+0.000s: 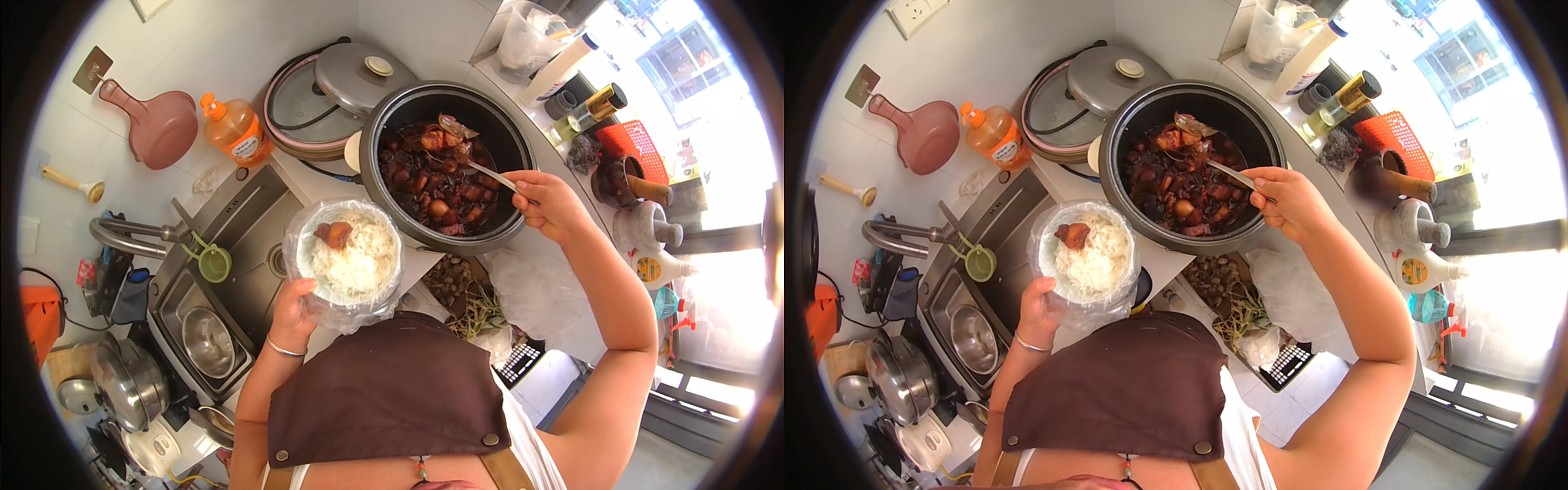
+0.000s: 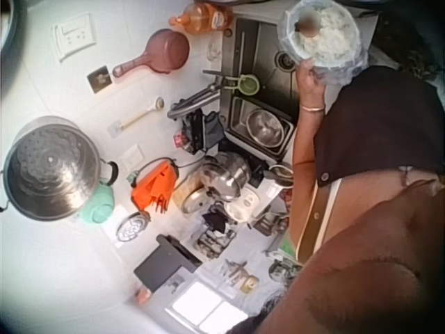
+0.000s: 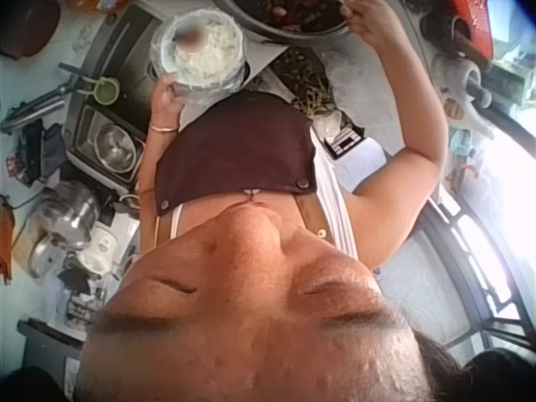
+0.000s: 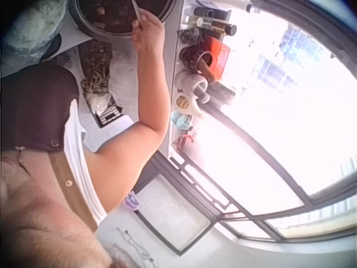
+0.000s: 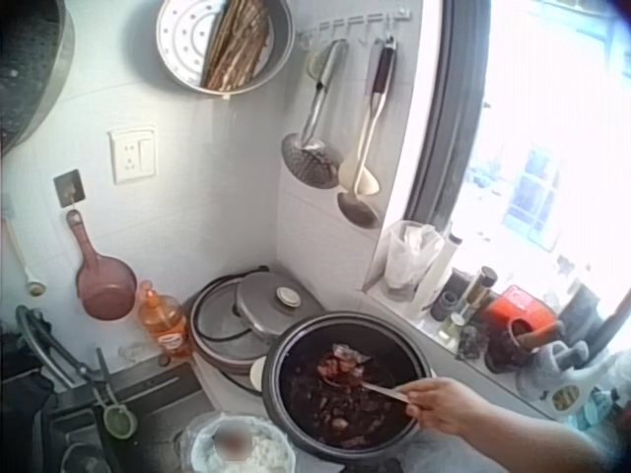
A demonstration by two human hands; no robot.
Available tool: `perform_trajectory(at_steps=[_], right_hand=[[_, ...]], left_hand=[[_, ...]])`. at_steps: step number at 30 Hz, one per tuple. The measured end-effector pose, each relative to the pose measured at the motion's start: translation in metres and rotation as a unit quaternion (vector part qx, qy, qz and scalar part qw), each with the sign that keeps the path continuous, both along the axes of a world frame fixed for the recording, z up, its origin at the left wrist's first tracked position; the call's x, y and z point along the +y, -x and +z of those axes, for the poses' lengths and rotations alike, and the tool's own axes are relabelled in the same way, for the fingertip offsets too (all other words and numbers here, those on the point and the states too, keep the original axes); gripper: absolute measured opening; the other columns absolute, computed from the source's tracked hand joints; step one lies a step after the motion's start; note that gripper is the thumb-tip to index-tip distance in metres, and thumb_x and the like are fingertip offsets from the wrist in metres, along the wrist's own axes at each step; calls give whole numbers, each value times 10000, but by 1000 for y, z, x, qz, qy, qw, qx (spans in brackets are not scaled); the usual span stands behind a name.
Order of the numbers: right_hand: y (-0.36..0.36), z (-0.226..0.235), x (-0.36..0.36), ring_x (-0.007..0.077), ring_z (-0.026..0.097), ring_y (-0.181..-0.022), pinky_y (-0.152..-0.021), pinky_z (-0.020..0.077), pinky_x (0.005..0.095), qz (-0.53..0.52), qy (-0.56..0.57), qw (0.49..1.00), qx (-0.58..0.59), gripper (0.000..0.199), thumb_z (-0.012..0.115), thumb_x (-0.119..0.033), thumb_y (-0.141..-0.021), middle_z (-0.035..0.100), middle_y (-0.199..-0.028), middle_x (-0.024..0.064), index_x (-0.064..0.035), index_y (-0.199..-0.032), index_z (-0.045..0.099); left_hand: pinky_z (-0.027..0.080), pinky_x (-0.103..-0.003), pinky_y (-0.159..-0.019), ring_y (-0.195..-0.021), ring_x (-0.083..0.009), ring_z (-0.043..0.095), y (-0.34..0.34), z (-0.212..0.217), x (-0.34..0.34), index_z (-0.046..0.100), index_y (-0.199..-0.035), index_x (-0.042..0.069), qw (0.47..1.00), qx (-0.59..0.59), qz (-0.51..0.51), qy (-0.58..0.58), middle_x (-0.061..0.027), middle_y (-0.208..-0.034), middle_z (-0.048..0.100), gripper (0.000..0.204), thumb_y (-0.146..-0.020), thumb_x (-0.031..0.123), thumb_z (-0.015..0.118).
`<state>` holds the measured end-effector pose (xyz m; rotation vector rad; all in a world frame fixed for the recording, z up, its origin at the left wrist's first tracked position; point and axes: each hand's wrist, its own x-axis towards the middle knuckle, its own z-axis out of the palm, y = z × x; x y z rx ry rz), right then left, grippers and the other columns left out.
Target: The person scoops rice from a cooker into a plastic bag using a wooden paddle and then adds pieces of braised meat from a pot using a spoon.
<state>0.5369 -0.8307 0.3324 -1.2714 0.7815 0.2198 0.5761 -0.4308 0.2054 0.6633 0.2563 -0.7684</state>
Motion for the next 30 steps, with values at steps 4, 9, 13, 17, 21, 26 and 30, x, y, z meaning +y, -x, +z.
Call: perform_trajectory(at_steps=[4,9,13,17,21,26,30], right_hand=[[5,16,3,41,300,-446,-412,227,189,9,0,1000,-7,268,428,-48,-954,496,-666,24,48,-1185,522],[12,44,19,24,294,-447,-408,228,170,26,26,999,-16,277,451,-65,-946,484,-659,-5,44,-1181,550],[16,63,41,25,331,-457,-413,233,175,60,63,996,-1,269,467,-55,-939,496,-632,-5,39,-1171,564],[20,63,61,33,344,-456,-412,234,178,103,28,994,1,256,465,-60,-948,525,-653,21,25,-1161,578],[19,60,87,29,415,-519,-456,283,164,158,6,987,23,253,472,-64,-952,543,-694,4,13,-1165,585],[18,54,113,37,454,-627,-554,361,177,236,44,970,21,258,452,-61,-960,514,-702,-37,5,-1167,591],[21,49,121,75,412,-581,-569,389,235,329,201,922,-22,273,458,-10,-920,488,-648,-3,-3,-1156,594]], left_hand=[[446,-395,-983,-1131,-282,542,-1,-3,2,373,-1336,-33,1000,-2,-2,9,-159,-1241,533,669,-718,94,597],[463,-392,-962,-1121,-270,551,0,-1,0,378,-1338,-9,1000,-10,3,6,-151,-1239,536,653,-732,86,599],[467,-388,-957,-1114,-256,556,0,8,-4,379,-1341,17,1000,-12,9,14,-135,-1240,537,648,-741,96,610],[422,-410,-1003,-1140,-277,544,3,11,-5,424,-1319,-5,998,-55,11,-8,-144,-1260,542,616,-762,172,617],[419,-395,-1002,-1159,-261,529,3,17,-6,406,-1335,8,997,-77,0,-13,-131,-1286,522,629,-782,213,624],[421,-389,-998,-1154,-249,531,5,21,-7,406,-1337,22,997,-77,15,-14,-125,-1282,524,639,-787,247,639],[444,-365,-966,-1127,-213,541,3,25,-6,394,-1337,33,998,-59,35,15,-94,-1240,547,643,-779,193,671]])
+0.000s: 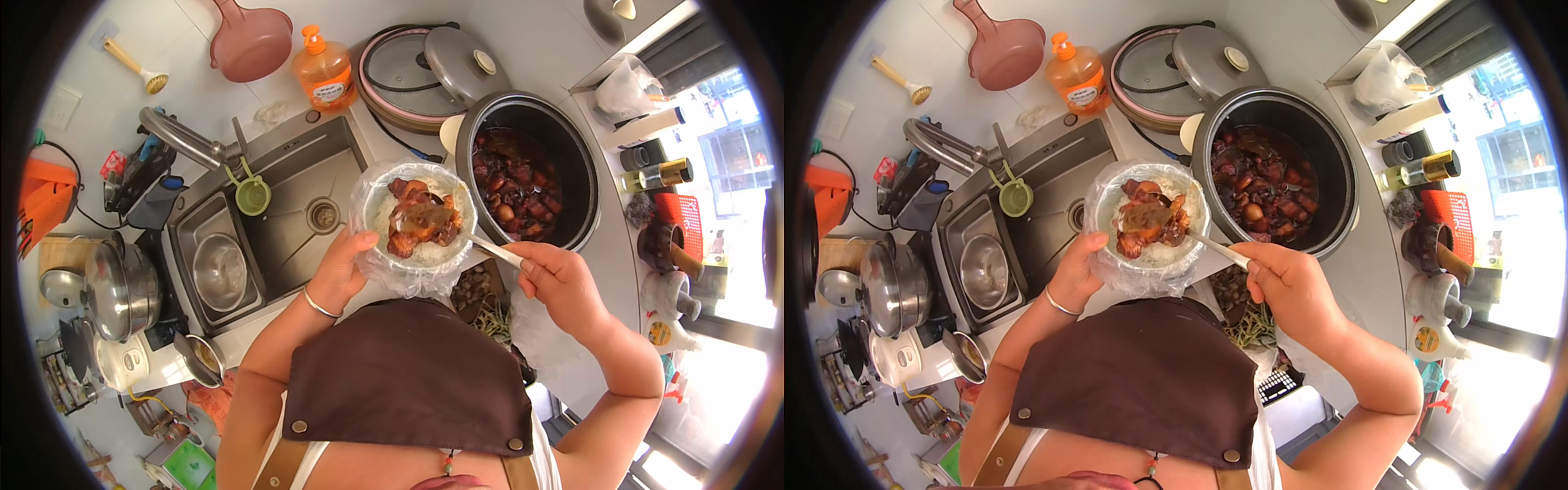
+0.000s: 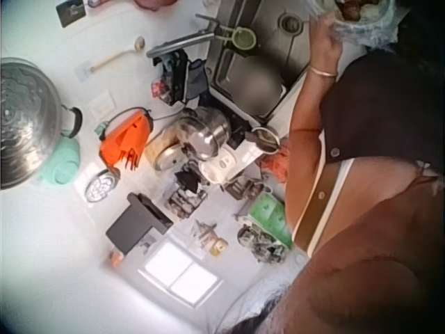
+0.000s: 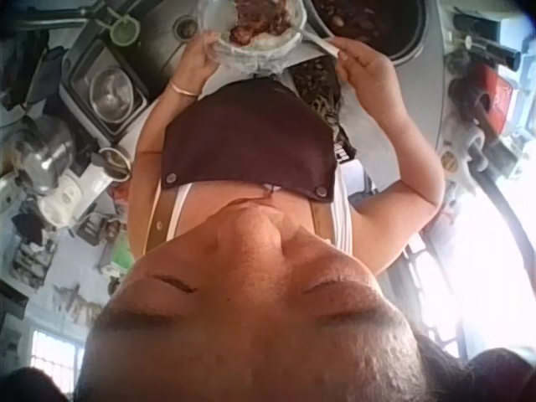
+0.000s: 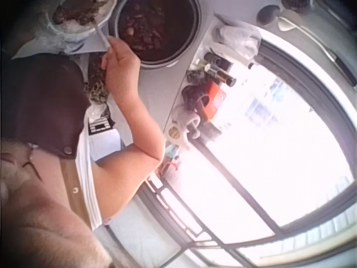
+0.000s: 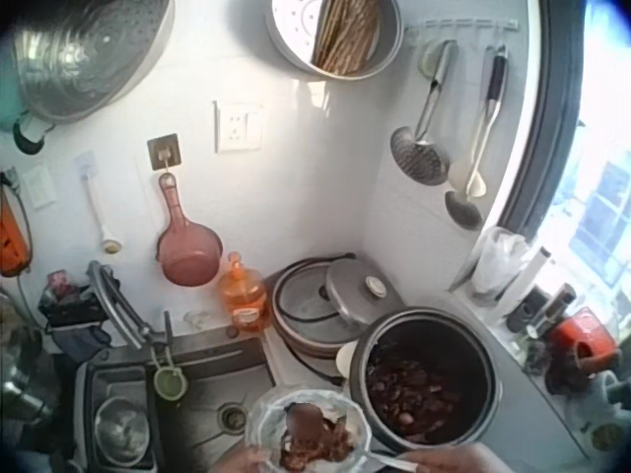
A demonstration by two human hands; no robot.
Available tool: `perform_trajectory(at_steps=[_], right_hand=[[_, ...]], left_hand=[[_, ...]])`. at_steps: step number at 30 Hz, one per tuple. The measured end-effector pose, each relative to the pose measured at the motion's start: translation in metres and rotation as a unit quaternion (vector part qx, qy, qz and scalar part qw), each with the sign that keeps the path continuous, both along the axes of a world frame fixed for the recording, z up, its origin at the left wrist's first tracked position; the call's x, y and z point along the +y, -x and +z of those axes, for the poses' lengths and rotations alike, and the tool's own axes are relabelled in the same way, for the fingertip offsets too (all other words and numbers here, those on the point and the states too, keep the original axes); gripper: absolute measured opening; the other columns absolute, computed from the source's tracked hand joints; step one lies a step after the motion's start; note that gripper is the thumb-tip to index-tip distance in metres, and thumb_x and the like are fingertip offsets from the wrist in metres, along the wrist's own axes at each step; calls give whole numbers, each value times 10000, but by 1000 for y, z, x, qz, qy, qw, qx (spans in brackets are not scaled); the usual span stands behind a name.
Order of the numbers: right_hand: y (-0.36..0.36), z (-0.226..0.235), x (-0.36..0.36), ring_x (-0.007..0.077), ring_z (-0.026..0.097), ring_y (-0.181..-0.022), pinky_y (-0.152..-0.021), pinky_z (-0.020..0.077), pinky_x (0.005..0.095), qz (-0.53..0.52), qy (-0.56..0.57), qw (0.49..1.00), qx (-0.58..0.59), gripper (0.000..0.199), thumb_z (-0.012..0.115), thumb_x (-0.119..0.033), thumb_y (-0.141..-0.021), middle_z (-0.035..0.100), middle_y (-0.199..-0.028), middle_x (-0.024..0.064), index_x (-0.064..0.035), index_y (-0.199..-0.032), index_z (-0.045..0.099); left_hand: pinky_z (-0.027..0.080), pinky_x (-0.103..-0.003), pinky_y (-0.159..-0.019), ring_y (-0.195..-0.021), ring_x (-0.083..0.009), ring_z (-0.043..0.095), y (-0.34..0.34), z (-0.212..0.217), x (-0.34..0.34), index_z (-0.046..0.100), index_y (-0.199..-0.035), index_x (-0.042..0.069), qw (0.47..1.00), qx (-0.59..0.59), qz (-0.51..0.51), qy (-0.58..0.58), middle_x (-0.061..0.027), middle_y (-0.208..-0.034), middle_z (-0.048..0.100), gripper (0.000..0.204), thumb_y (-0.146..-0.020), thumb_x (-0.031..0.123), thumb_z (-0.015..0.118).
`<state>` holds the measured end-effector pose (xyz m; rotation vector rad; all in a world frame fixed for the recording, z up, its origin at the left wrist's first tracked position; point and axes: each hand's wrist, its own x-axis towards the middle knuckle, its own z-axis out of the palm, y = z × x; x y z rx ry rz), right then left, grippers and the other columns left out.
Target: The person scoops rice from a cooker into a plastic bag using a wooden paddle and then adds pieces of braised meat from a pot using a spoon.
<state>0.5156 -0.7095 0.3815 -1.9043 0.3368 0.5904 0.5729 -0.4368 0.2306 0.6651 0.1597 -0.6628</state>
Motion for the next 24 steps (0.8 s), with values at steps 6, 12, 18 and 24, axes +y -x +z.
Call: perform_trajectory(at_steps=[6,12,18,24], right_hand=[[12,-11,1,233,560,-571,-527,444,323,133,218,917,-305,417,518,63,-788,560,-686,105,-26,-1193,570],[15,-9,-3,240,529,-533,-466,430,339,230,351,830,-368,592,562,60,-623,491,-651,71,-14,-1211,566],[15,-6,-4,150,433,-482,-417,370,289,296,427,717,-465,650,566,-44,-574,391,-617,14,61,-1215,546],[21,-7,-10,165,447,-485,-416,367,299,260,413,736,-469,623,559,-11,-606,394,-614,25,42,-1227,543]], left_hand=[[423,-392,-1002,-1164,-250,519,2,-17,7,400,-1337,13,1000,1,-1,-10,-124,-1278,521,671,-758,200,684],[417,-399,-1011,-1170,-261,515,0,-10,3,396,-1336,3,1000,-6,-7,7,-139,-1285,516,673,-752,179,681],[419,-402,-1012,-1165,-265,520,-2,-15,1,387,-1340,1,1000,-10,-14,12,-146,-1288,511,686,-748,178,683],[425,-404,-1007,-1165,-270,522,-2,-13,-2,384,-1342,8,1000,-19,-13,11,-147,-1284,512,695,-744,185,689]])
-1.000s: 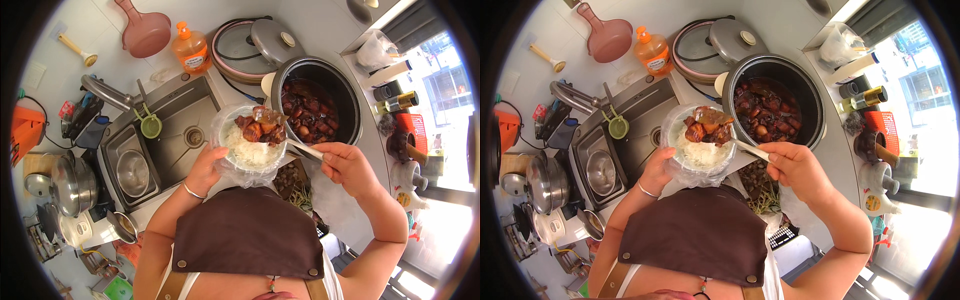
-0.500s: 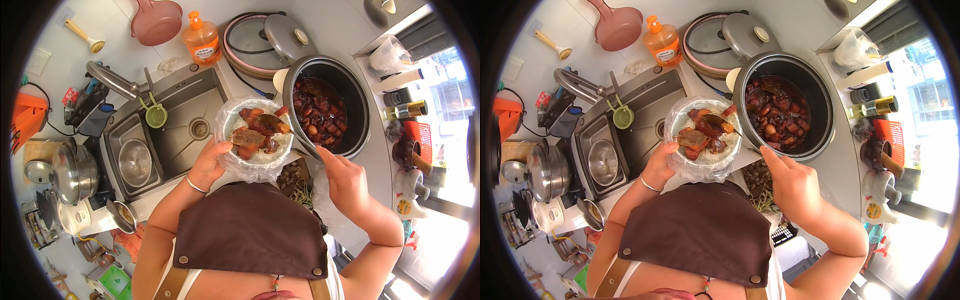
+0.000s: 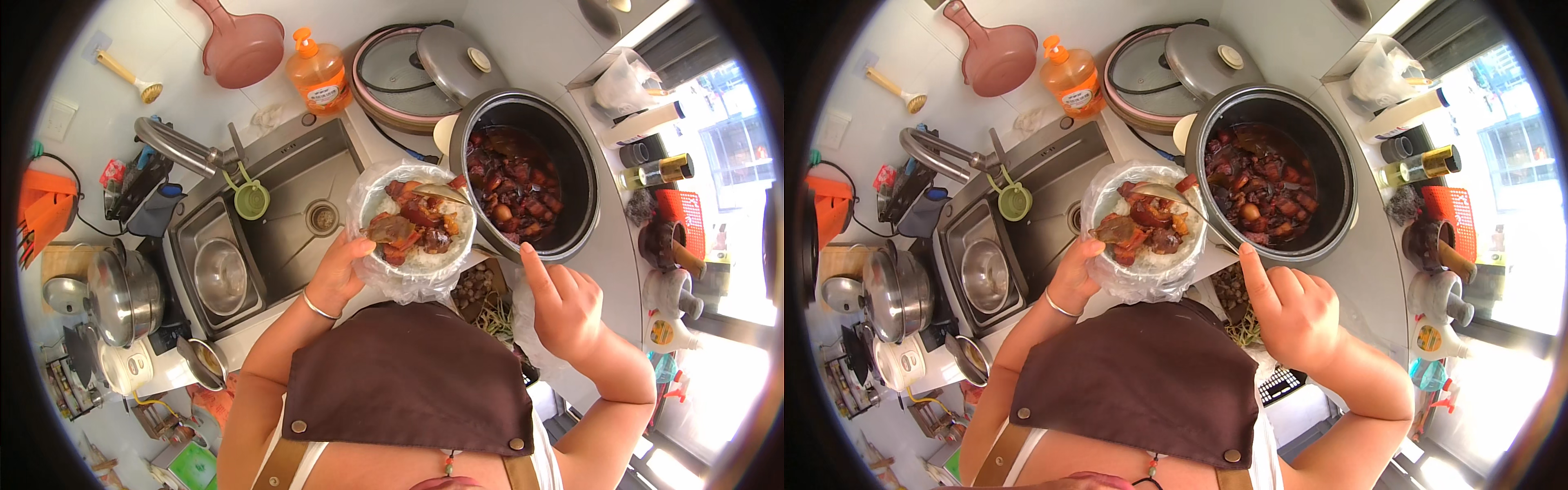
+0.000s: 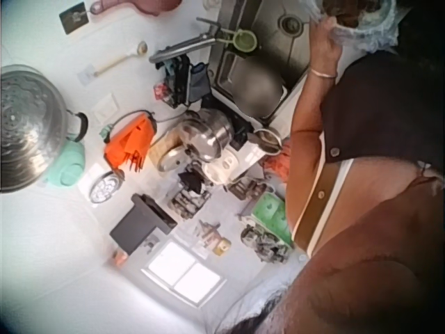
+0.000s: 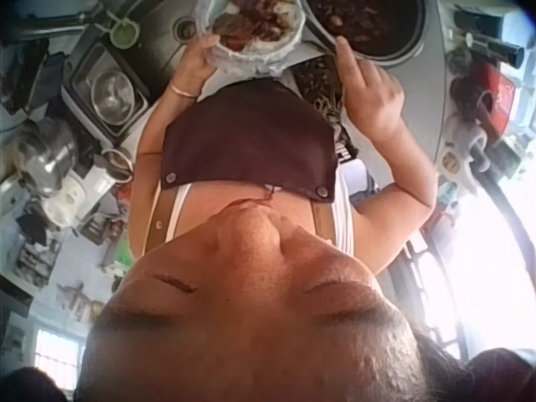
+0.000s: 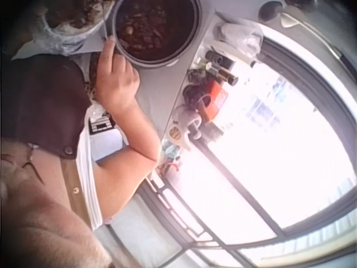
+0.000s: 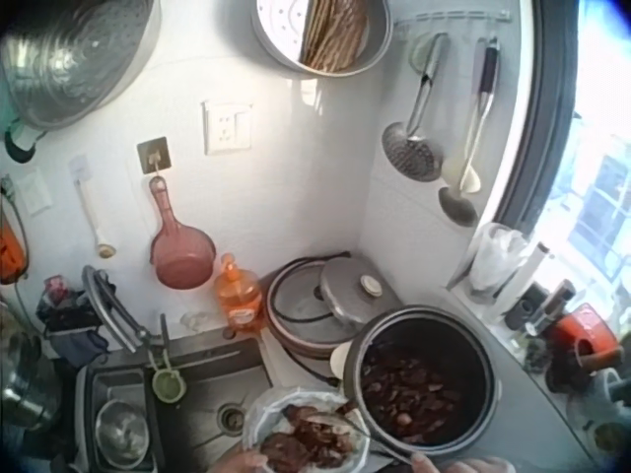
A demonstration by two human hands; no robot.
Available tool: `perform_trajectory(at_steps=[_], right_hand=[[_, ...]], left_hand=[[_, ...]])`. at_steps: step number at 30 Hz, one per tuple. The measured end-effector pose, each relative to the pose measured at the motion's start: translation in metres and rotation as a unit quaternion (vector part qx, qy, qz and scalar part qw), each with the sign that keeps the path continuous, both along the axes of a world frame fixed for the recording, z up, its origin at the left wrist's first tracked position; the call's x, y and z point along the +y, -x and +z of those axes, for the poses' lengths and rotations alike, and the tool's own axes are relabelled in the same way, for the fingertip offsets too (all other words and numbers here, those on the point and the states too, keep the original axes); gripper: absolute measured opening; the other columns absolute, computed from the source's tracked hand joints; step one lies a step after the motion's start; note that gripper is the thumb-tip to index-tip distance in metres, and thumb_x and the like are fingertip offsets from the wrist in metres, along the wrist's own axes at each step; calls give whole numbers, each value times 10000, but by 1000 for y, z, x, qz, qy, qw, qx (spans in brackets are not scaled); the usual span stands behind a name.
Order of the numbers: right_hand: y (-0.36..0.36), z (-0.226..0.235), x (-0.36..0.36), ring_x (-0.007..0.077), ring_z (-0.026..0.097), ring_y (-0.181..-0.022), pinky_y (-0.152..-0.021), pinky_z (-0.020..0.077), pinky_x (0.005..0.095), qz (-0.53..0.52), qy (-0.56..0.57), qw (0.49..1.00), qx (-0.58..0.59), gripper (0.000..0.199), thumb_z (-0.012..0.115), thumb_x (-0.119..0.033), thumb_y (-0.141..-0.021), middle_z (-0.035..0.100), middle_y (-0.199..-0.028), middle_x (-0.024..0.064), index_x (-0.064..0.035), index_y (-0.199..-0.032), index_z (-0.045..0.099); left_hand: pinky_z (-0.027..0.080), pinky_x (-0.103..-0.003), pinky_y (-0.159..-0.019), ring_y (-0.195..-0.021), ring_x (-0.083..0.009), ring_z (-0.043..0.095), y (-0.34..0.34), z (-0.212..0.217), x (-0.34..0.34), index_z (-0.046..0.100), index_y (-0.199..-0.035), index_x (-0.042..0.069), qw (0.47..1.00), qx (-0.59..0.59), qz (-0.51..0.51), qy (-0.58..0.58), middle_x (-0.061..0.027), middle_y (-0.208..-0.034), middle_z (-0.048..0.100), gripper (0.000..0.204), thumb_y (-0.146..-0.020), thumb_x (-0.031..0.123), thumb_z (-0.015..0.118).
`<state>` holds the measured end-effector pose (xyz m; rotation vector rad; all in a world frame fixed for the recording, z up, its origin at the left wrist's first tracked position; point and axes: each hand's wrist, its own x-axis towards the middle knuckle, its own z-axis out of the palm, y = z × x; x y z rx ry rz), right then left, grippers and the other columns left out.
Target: The person scoops rice from a cooker into a plastic bag using a wooden paddle and then adds pieces of braised meat from a pot using a spoon.
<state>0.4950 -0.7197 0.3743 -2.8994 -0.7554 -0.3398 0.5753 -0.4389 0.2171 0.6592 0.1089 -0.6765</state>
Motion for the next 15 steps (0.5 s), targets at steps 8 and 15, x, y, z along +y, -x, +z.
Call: perform_trajectory(at_steps=[8,15], right_hand=[[-3,2,-16,33,386,-554,-488,270,166,-274,-506,765,290,281,432,-88,-956,485,-671,-29,2,-1188,562],[-5,-5,-30,21,359,-563,-507,287,170,-335,-530,718,303,269,430,-71,-951,481,-656,-36,0,-1168,573]], left_hand=[[424,-422,-1009,-1173,-285,515,-3,10,-3,384,-1345,19,1000,3,-2,-2,-146,-1289,507,703,-737,188,696],[432,-417,-1000,-1165,-281,522,-3,12,-4,396,-1334,12,1000,-12,-3,-13,-142,-1280,516,687,-737,183,690]])
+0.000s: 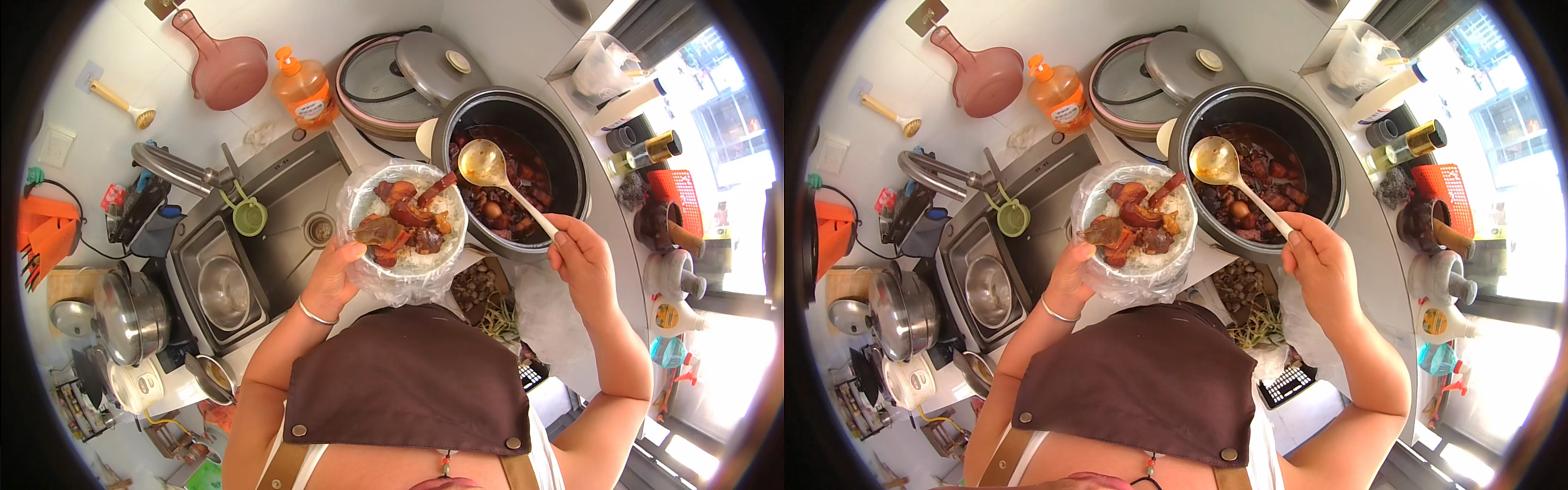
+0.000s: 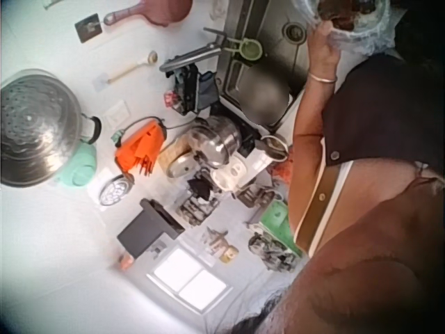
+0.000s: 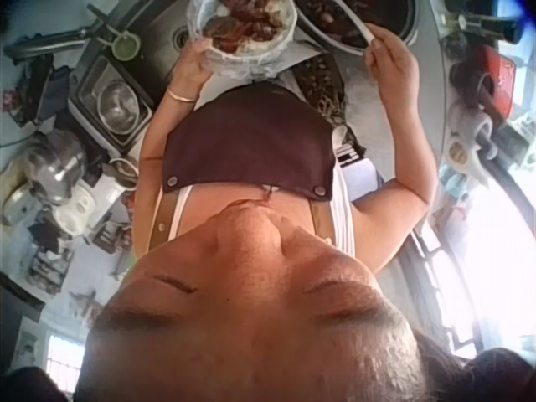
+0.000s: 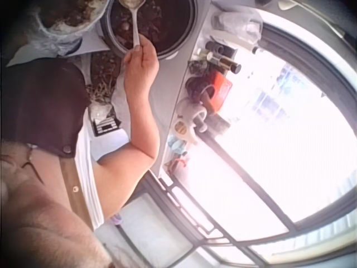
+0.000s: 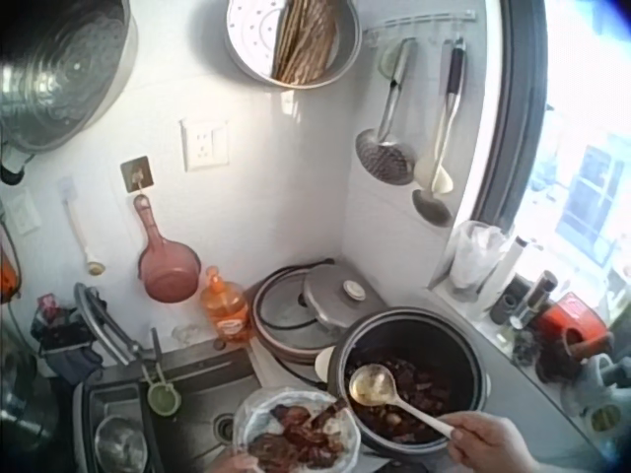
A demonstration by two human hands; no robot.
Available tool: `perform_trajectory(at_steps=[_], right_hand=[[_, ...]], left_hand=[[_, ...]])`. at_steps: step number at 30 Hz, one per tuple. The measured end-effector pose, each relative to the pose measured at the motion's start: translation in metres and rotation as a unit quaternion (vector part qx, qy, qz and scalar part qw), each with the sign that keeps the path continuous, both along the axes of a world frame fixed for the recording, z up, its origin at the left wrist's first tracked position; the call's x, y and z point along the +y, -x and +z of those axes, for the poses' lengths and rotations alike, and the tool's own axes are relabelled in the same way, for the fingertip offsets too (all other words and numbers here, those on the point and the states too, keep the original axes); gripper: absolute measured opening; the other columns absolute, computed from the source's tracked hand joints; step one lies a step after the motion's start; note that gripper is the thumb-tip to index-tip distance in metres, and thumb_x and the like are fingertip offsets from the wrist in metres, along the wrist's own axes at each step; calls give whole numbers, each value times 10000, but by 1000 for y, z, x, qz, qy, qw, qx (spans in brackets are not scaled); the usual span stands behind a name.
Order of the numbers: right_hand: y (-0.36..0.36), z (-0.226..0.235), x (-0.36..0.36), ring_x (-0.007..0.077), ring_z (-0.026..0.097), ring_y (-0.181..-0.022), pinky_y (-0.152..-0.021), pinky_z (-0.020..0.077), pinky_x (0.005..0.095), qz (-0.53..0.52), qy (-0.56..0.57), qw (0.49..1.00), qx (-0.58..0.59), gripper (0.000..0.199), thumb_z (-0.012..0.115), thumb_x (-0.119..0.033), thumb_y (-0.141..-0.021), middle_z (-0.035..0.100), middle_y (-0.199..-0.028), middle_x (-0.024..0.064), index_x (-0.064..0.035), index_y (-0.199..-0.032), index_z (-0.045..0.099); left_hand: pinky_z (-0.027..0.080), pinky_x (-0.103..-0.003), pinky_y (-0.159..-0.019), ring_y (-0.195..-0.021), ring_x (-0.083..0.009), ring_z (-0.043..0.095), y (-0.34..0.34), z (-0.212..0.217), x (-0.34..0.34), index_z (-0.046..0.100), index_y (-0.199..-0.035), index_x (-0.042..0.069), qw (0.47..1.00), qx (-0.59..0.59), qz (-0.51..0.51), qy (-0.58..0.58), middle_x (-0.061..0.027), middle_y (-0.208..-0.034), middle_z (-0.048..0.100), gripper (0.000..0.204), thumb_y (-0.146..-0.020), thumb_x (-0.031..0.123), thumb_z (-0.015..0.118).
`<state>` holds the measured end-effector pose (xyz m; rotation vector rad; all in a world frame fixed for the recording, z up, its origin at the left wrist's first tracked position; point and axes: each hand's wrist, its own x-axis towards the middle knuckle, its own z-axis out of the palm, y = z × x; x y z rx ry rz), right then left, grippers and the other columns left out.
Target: The person scoops rice from a cooker into a plastic bag using a wooden paddle and then adds pieces of braised meat from a pot using a spoon.
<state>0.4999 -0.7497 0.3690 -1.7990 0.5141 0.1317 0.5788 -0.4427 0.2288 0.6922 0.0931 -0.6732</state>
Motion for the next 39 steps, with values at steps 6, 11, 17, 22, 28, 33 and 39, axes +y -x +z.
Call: perform_trajectory(at_steps=[6,11,17,22,28,33,39], right_hand=[[5,0,9,46,404,-568,-525,337,194,19,68,996,-49,264,435,-49,-946,493,-650,-20,11,-1154,585],[14,5,19,70,453,-585,-548,385,214,93,175,976,-93,265,443,-21,-938,497,-630,12,16,-1163,579],[17,8,9,69,453,-593,-554,374,205,53,92,994,-35,258,460,-13,-926,505,-641,-6,13,-1146,591],[14,-19,-28,140,494,-579,-550,405,273,10,258,962,-84,289,478,-24,-898,552,-679,50,-51,-1157,603],[23,-46,-41,285,622,-711,-624,506,370,155,622,767,-18,463,580,-32,-742,565,-818,114,-79,-1201,540],[15,-60,-43,254,628,-750,-612,516,359,183,641,745,12,505,604,-43,-721,564,-837,108,-51,-1219,522],[22,-71,-37,269,616,-828,-666,517,372,181,605,775,22,393,603,-89,-772,570,-888,109,-73,-1162,563]], left_hand=[[437,-412,-991,-1159,-266,527,1,6,-2,405,-1328,10,1000,-12,-10,-9,-134,-1276,521,672,-743,183,686],[436,-410,-992,-1158,-265,527,3,5,-4,401,-1332,11,1000,-3,0,-5,-132,-1275,522,670,-750,184,685],[450,-389,-973,-1118,-241,555,3,7,-5,398,-1323,0,1000,-10,3,22,-127,-1236,547,645,-765,155,681],[444,-391,-984,-1134,-257,545,9,13,-5,382,-1335,-3,1000,4,-7,3,-133,-1252,534,674,-756,170,680],[436,-402,-995,-1158,-271,531,18,19,-7,362,-1350,-4,1000,-6,-21,-12,-139,-1273,516,743,-727,215,703],[437,-402,-992,-1164,-271,524,26,17,-11,347,-1356,-1,999,4,-40,-12,-139,-1286,503,745,-731,205,698],[436,-401,-994,-1170,-266,518,41,18,-23,344,-1359,6,998,-5,-60,-12,-139,-1286,501,738,-735,193,690]])
